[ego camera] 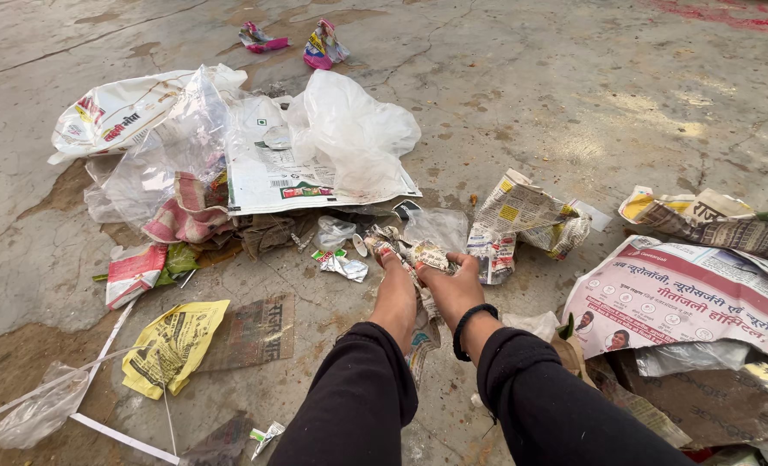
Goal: The person sorts through various waste items on the ground, picking up and checking newspaper scraps, plastic bags, and a food container by hand.
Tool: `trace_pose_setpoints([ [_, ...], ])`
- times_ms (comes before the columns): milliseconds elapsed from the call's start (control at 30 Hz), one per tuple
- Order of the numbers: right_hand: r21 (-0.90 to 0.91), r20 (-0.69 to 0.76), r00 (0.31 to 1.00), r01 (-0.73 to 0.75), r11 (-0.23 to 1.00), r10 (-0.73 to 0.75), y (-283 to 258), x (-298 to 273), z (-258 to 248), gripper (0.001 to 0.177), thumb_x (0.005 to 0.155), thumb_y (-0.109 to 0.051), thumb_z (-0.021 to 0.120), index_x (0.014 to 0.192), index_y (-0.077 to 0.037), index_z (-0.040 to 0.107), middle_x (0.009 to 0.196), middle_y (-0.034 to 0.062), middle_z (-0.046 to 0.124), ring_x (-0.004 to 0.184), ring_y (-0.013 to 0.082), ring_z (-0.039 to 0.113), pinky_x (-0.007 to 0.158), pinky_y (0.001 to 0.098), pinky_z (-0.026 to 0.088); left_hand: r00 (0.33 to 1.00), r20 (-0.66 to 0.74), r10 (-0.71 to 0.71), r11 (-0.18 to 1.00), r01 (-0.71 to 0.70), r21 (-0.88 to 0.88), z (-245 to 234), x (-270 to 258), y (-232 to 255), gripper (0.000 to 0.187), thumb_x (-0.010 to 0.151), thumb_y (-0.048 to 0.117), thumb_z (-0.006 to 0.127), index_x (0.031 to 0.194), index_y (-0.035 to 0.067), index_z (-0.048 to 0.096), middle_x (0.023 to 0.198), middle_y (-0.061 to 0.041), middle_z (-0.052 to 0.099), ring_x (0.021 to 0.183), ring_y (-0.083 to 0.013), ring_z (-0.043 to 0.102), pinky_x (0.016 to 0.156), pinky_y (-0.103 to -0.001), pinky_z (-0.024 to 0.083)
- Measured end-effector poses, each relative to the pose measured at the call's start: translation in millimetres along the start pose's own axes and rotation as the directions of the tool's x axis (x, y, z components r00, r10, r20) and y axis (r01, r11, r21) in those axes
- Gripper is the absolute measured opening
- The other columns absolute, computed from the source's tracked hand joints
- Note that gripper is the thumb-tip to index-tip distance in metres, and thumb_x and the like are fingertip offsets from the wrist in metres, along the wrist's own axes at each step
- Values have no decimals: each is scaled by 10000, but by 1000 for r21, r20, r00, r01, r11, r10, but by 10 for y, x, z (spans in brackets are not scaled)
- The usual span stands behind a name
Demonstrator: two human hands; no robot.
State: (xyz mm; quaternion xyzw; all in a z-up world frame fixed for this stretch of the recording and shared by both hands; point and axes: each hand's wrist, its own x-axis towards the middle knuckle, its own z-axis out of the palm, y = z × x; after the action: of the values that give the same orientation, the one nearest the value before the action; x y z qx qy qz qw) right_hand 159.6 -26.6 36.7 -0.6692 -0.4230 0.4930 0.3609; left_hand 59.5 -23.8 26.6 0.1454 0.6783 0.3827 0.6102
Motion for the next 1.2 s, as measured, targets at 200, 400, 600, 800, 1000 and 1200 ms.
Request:
trace_pose_setpoints([
  [200, -140, -78, 986, 133, 981, -145, 141, -64, -209, 690, 890, -479, 663, 1385, -52, 442, 1188, 169, 688, 1076, 287, 696, 930, 375, 516, 978, 128, 165, 979, -146, -145, -13, 130, 35, 904, 978, 693, 193, 1568, 21, 326, 1616, -182, 403, 1480, -296, 426, 1194, -443, 321],
  [400, -192, -261, 955, 91, 977, -140, 395, -33, -859, 603, 922, -492, 601, 1340, -67, 508, 1126, 192, 732, 1045, 326, 714, 928, 401, 509, 929, 360, 87, 994, -59, -89, 484, -36, -96, 989, 953, 766, 128, 1553, 22, 382, 1542, -254, 493, 1417, -393, 491, 1177, -474, 338],
  [600, -187, -362, 927, 35, 982, -102, 545, -160, -1265, 612, 938, -509, 578, 1353, -65, 504, 1086, 229, 738, 1043, 363, 717, 930, 426, 516, 864, 494, 93, 995, -66, -71, 946, -20, -329, 986, 936, 778, 137, 1566, 54, 362, 1558, -240, 468, 1424, -399, 463, 1187, -500, 317],
  [800, -319, -338, 935, -5, 948, -109, 610, -241, -1479, 673, 959, -576, 497, 1411, -78, 481, 1099, 248, 723, 1095, 413, 674, 966, 461, 495, 861, 502, 84, 995, -96, -1, 1113, -66, -302, 962, 938, 769, 136, 1576, 83, 353, 1564, -240, 458, 1428, -399, 457, 1190, -517, 304],
  [1000, -442, -372, 907, 14, 897, -198, 659, -217, -1771, 693, 937, -530, 534, 1416, -30, 509, 1342, 223, 585, 1275, 384, 561, 1078, 444, 433, 834, 550, 41, 994, -87, 59, 1222, -241, -317, 938, 941, 760, 135, 1586, 112, 345, 1570, -239, 447, 1433, -399, 451, 1193, -533, 291],
  [1200, -455, -445, 877, -47, 889, -182, 829, -255, -2127, 727, 951, -474, 530, 1481, 9, 412, 1422, 241, 497, 1315, 399, 502, 1095, 475, 409, 796, 605, -12, 989, -79, 123, 1424, -380, -427, 916, 943, 751, 134, 1596, 141, 336, 1575, -239, 437, 1437, -400, 445, 1196, -549, 278],
])
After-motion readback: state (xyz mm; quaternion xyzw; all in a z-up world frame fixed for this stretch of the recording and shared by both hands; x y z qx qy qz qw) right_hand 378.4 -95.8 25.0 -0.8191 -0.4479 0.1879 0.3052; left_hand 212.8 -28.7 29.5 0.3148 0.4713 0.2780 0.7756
